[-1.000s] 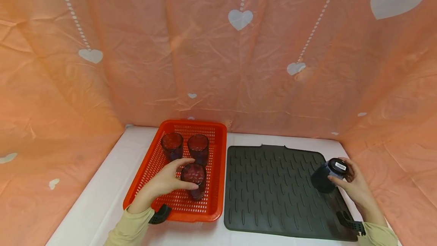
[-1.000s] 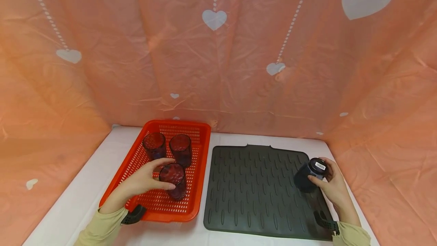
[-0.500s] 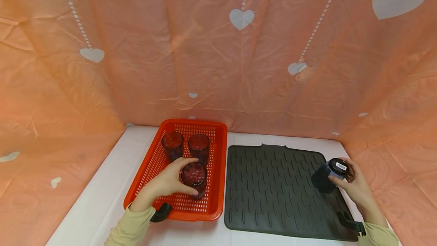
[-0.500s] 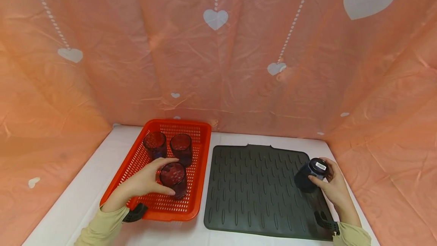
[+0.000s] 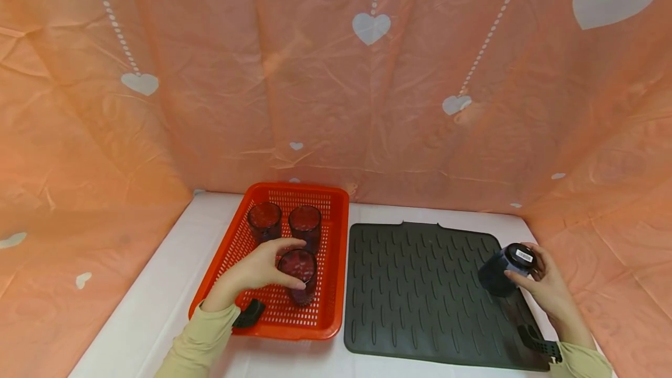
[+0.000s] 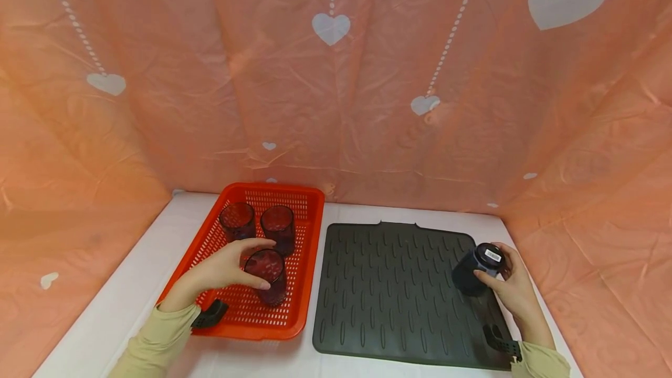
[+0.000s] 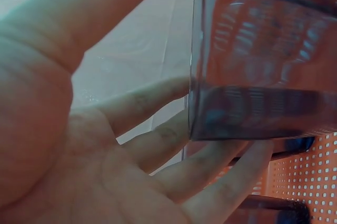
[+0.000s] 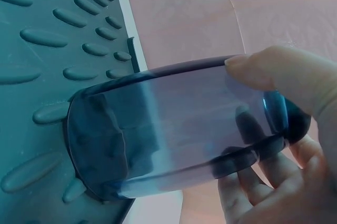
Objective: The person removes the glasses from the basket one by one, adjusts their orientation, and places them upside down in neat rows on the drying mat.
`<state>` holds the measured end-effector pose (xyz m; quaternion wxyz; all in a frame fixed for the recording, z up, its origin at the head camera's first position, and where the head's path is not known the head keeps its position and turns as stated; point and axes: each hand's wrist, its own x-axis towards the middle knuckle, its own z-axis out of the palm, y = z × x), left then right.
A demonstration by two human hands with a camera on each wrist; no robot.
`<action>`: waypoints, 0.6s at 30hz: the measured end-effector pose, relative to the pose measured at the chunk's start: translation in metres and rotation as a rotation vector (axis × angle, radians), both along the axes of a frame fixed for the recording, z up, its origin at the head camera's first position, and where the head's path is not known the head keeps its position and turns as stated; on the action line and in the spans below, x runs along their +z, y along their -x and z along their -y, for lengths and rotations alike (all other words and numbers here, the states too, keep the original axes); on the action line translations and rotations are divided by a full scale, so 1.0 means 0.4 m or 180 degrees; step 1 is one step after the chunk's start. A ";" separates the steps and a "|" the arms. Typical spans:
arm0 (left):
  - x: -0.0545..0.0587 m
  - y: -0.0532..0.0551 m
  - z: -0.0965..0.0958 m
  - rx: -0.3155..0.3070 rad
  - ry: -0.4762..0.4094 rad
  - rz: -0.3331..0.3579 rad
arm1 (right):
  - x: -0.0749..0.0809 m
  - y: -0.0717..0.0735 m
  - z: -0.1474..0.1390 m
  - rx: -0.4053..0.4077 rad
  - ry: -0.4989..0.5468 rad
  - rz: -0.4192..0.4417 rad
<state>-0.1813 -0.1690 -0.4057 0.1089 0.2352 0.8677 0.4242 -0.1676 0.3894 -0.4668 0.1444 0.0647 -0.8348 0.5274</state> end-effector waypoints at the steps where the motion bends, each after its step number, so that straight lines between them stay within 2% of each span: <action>1: -0.001 0.000 -0.001 -0.0009 0.0000 0.0007 | 0.000 0.000 0.000 -0.0001 -0.0001 0.0007; 7: -0.008 -0.001 -0.003 -0.0099 0.0005 0.0026 | -0.001 0.000 0.001 0.0002 0.0005 -0.0005; 18: -0.011 0.005 0.000 -0.0229 0.0039 -0.0110 | -0.002 0.000 0.001 0.0006 0.0031 -0.0049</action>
